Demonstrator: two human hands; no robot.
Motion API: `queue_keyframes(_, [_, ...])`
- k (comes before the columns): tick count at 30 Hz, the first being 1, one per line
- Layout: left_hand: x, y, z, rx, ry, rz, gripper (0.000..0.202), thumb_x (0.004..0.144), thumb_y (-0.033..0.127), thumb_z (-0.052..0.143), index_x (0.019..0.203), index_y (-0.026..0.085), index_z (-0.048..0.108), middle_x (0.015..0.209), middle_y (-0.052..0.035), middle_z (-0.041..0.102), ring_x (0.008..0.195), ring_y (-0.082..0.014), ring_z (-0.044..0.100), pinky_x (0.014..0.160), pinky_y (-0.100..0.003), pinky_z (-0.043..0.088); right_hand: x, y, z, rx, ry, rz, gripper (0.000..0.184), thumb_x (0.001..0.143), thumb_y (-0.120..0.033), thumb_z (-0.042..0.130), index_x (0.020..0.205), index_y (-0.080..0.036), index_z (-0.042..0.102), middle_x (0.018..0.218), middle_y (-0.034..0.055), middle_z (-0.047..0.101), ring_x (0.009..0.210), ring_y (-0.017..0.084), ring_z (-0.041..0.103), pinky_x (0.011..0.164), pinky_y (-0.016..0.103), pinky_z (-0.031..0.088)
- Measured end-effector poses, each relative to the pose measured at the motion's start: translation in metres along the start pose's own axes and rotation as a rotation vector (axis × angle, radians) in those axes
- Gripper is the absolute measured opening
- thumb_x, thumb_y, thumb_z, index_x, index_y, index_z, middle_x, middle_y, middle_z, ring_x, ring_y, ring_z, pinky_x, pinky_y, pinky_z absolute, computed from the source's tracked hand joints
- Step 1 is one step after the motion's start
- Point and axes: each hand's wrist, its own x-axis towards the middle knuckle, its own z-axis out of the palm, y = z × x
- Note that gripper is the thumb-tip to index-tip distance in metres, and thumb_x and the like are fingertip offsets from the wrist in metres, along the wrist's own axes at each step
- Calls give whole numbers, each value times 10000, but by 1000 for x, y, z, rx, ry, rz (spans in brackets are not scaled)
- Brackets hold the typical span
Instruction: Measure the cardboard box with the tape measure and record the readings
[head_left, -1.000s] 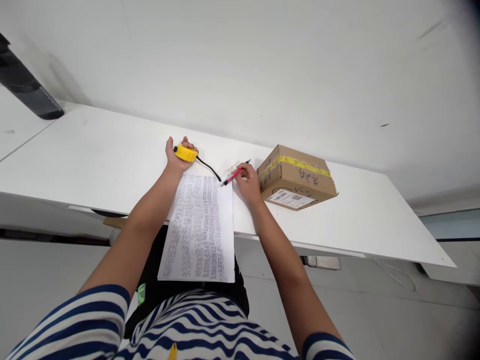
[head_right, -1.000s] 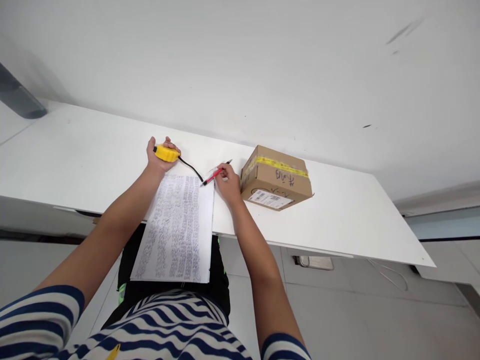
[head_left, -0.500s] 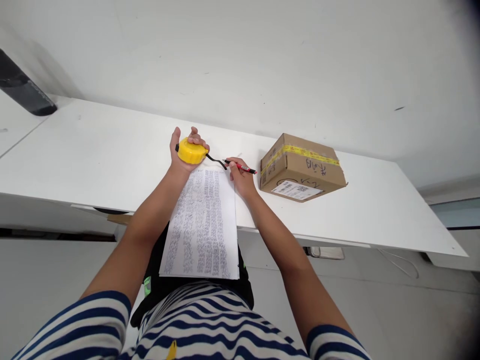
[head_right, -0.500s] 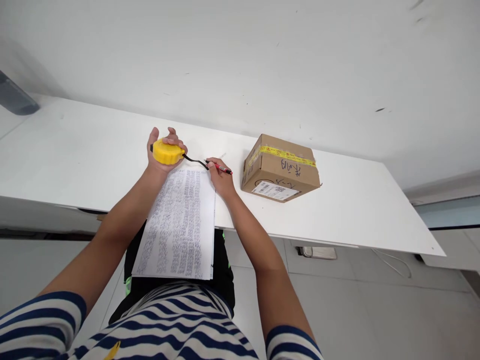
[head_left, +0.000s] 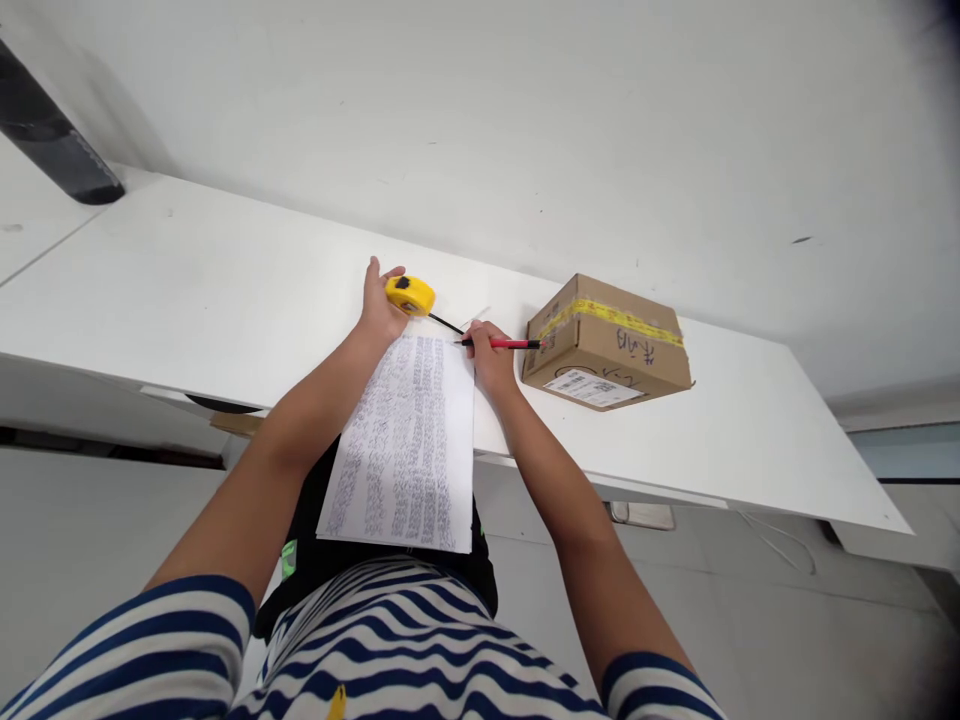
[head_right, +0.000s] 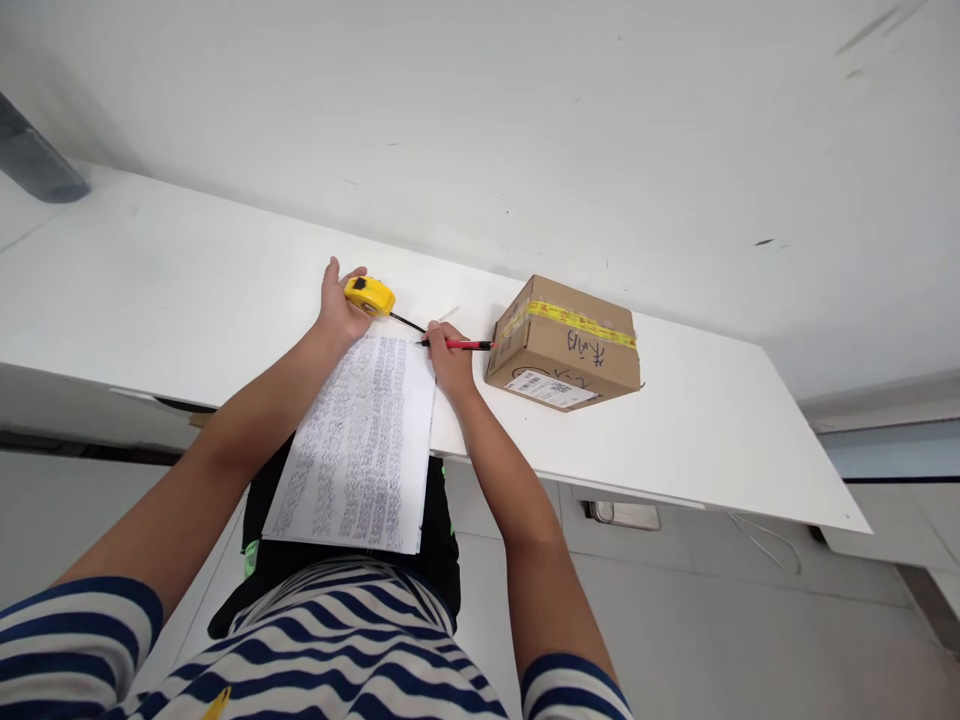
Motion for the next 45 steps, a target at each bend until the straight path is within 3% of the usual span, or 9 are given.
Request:
queue_keyframes(2, [3, -5, 1, 117, -1, 84, 478, 859, 710, 652, 800, 248, 541, 637, 8, 586, 653, -148, 651, 639, -279, 526, -1, -3, 0, -85, -25, -12, 466, 933, -642, 536, 746, -229, 643, 605, -29, 519, 634, 158, 498, 640, 305, 392])
queue_keyframes(6, [0, -16, 6, 301, -73, 186, 333, 886, 515, 721, 803, 230, 571, 716, -3, 648, 646, -118, 611, 631, -258, 507, 1, -3, 0, -204, -80, -60, 427, 937, -586, 521, 748, -229, 661, 665, -13, 591, 718, 172, 552, 703, 309, 415])
queue_keyframes(14, [-15, -20, 15, 549, -110, 281, 189, 933, 295, 658, 779, 216, 584, 715, 7, 659, 625, -106, 586, 634, -243, 516, 4, 1, 1, -182, -128, -39, 382, 931, -529, 516, 762, -226, 675, 645, -20, 571, 690, 168, 526, 677, 307, 398])
queue_keyframes(29, [-21, -17, 16, 616, -117, 306, 216, 960, 285, 626, 765, 218, 564, 731, 2, 668, 639, -109, 605, 636, -241, 515, 3, -3, 6, -166, -105, 5, 339, 893, -488, 538, 709, -226, 649, 616, -26, 501, 657, 163, 465, 655, 315, 358])
queue_keyframes(45, [-18, -19, 14, 620, -132, 304, 227, 949, 344, 650, 775, 219, 574, 751, -8, 668, 671, -123, 603, 660, -251, 517, 2, -5, 6, -184, -91, 11, 331, 903, -455, 524, 700, -221, 640, 619, -26, 520, 665, 161, 485, 668, 312, 381])
